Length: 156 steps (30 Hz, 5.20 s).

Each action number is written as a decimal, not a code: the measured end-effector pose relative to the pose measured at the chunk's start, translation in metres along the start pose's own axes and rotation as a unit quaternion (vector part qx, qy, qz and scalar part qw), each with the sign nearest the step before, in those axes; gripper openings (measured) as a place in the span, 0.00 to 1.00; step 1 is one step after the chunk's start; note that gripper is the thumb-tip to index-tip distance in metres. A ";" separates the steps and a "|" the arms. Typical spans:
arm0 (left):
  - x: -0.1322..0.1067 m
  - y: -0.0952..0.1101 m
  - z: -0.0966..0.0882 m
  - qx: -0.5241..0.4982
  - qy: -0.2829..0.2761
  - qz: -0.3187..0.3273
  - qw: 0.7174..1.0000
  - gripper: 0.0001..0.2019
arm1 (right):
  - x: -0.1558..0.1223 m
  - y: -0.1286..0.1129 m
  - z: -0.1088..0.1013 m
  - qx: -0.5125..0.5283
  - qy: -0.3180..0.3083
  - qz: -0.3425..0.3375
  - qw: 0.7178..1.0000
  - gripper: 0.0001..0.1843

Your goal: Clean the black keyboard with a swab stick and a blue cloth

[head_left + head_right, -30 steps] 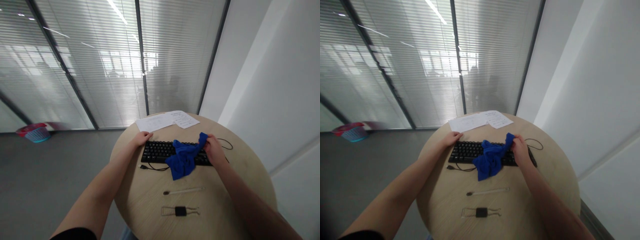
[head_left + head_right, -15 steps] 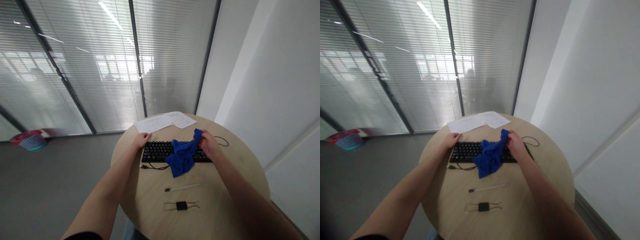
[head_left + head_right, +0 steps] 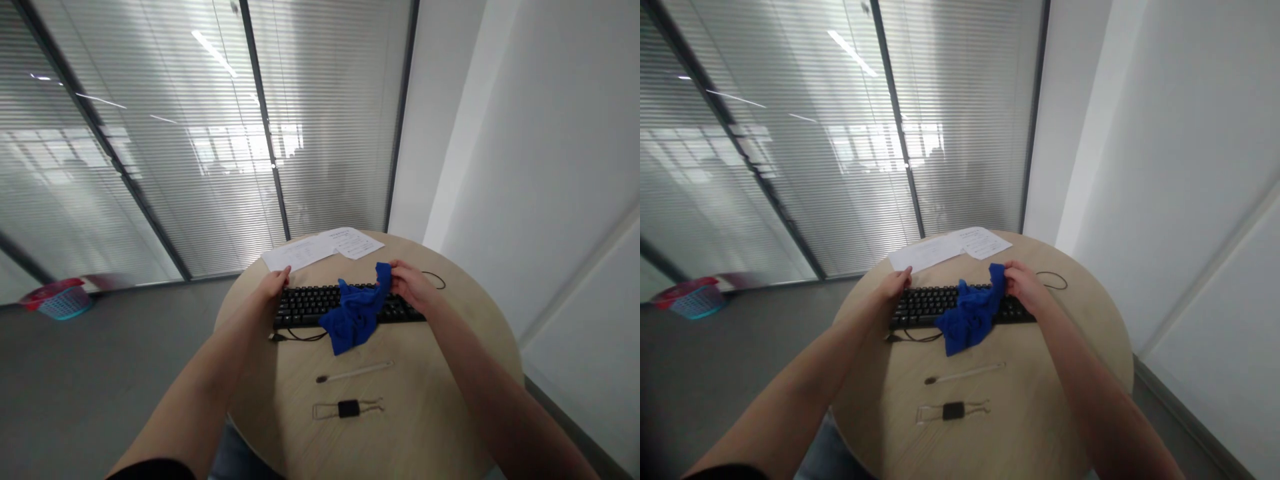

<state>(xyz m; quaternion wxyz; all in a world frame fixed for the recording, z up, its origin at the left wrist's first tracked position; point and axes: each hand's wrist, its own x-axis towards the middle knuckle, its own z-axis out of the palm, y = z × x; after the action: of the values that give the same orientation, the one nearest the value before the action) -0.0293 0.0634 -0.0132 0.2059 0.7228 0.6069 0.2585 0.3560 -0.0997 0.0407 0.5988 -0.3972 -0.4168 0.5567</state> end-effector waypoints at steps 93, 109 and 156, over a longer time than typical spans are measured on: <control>-0.003 0.054 0.011 0.101 -0.225 0.165 0.955 0.28 | 0.072 0.078 0.097 -0.604 -0.279 -0.264 0.699 0.16; -0.001 0.048 0.015 0.093 -0.216 0.174 0.956 0.26 | 0.072 0.078 0.095 -0.597 -0.289 -0.257 0.703 0.18; 0.002 0.046 0.017 0.088 -0.201 0.180 0.959 0.23 | 0.073 0.078 0.093 -0.570 -0.252 -0.219 0.751 0.13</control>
<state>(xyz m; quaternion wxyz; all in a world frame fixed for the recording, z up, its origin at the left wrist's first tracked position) 0.0177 0.0574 0.0019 0.2093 0.8724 0.4333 0.0861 0.2447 -0.0207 0.0025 0.2399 -0.4079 -0.8682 0.1495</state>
